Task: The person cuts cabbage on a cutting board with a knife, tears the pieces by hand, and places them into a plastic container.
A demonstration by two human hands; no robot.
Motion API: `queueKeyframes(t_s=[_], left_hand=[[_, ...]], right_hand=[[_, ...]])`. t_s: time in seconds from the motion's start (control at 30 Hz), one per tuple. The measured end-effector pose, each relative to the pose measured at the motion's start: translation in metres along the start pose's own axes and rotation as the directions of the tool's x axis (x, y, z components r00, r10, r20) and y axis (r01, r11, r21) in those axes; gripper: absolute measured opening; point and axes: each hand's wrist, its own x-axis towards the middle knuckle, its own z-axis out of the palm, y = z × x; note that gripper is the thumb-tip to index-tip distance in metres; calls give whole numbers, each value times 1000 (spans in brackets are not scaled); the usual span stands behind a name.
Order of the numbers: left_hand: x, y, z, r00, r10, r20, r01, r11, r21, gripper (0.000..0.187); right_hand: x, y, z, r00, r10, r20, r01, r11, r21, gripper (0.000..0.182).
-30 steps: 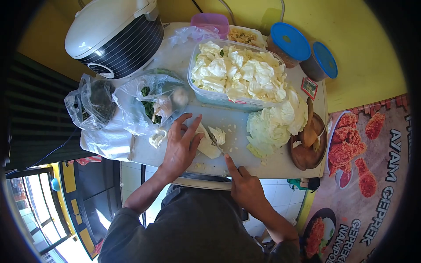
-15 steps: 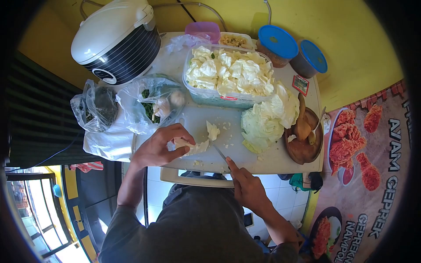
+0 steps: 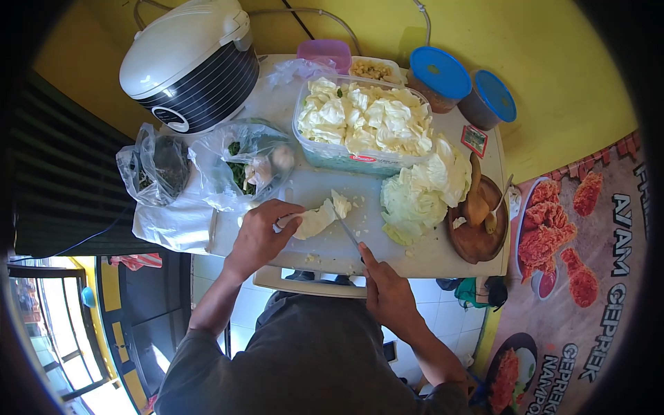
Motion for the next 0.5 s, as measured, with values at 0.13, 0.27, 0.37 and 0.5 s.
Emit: queueKeyframes(t_s=[0.13, 0.27, 0.37, 0.5], left_hand=[[-7, 4, 9, 995, -94, -41, 96, 993, 66, 15], [-7, 3, 9, 988, -151, -24, 151, 989, 8, 16], [-7, 2, 10, 990, -139, -29, 139, 990, 14, 15], [-5, 2, 9, 993, -118, -28, 119, 992, 49, 15]], right_hand=[[8, -1, 15, 999, -23, 45, 23, 1000, 0, 69], [14, -2, 20, 995, -32, 98, 39, 996, -76, 71], [18, -4, 17, 992, -28, 127, 42, 994, -104, 72], [30, -6, 13, 985, -42, 164, 71, 982, -174, 74]])
